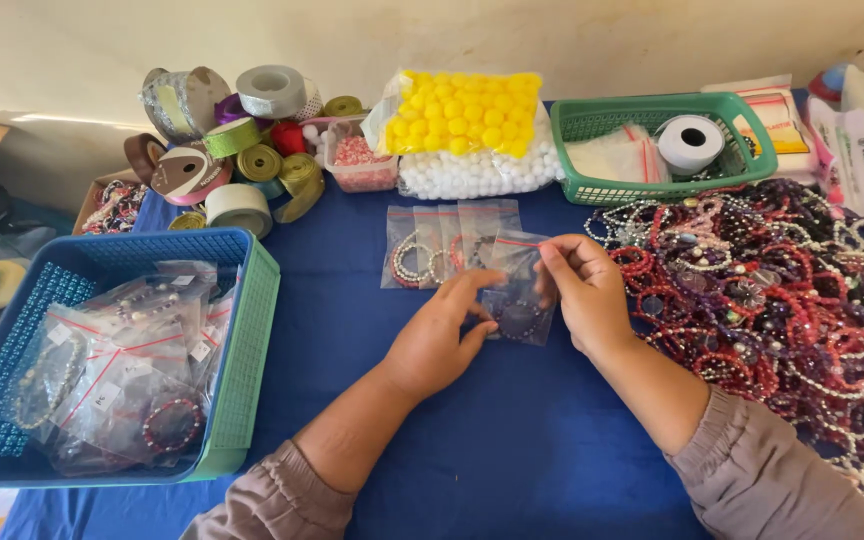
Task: The person places beaded bracelets and beaded items into small clear plastic bags, closes the bags, and arranges them on a blue work surface. They then gather a large quantity of loose beaded jewelry into a pile.
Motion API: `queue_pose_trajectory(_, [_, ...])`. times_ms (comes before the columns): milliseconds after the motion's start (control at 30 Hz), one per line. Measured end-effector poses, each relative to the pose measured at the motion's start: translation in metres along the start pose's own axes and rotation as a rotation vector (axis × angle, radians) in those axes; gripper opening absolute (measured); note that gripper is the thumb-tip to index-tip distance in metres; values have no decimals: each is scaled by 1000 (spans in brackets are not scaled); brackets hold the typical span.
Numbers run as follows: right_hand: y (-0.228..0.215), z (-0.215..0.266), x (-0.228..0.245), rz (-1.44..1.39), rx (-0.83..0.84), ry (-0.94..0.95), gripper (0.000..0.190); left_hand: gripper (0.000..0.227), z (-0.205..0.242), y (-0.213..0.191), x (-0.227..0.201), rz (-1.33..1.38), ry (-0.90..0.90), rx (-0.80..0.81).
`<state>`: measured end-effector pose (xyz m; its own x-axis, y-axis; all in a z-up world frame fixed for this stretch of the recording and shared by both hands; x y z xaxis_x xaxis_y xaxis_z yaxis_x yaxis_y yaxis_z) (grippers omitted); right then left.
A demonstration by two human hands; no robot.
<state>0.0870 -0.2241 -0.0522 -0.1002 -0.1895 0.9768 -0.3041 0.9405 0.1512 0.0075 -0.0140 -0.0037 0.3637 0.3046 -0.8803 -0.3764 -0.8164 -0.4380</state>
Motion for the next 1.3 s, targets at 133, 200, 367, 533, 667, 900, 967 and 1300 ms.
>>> queue_pose_trajectory(133, [0, -4, 11, 22, 0, -5, 15, 49, -9, 7, 10, -231, 219, -106])
queue_pose_trajectory(200, [6, -6, 22, -19, 0, 41, 25, 49, -17, 5, 8, -135, 141, -137])
queue_pose_trajectory(367, [-9, -15, -12, -3, 50, -160, 40, 53, -35, 1, 15, -211, 118, -244])
queue_pose_trajectory(533, [-25, -22, -30, 257, 78, -151, 29, 57, -49, 6, 10, -615, 60, -251])
queue_pose_trajectory(667, [-10, -17, 1, 544, 28, -180, 25, 59, -56, 12, 18, -762, -49, -229])
queue_pose_trajectory(900, [-11, -18, -3, 691, 29, -192, 28, 61, -57, 12, 33, -903, -75, -244])
queue_pose_trajectory(967, [-12, -17, -2, 786, 30, -244, 29, 62, -58, 13, 39, -920, -101, -215])
queue_pose_trajectory(1300, [5, -9, 5, 1168, 193, -429, 35, 62, -59, 12, 46, -889, -145, -130])
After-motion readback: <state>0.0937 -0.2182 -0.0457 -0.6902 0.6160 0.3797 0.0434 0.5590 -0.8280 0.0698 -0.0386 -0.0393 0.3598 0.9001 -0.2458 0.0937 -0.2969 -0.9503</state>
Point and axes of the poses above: each hand's wrist, its own z-axis away from the middle knuckle, its own y-axis out of the palm, x = y × z, the point moved 1 cm from there along -z, towards the middle knuckle, and after that the axes turned 13 degrees about x, right-handed, at the moved point
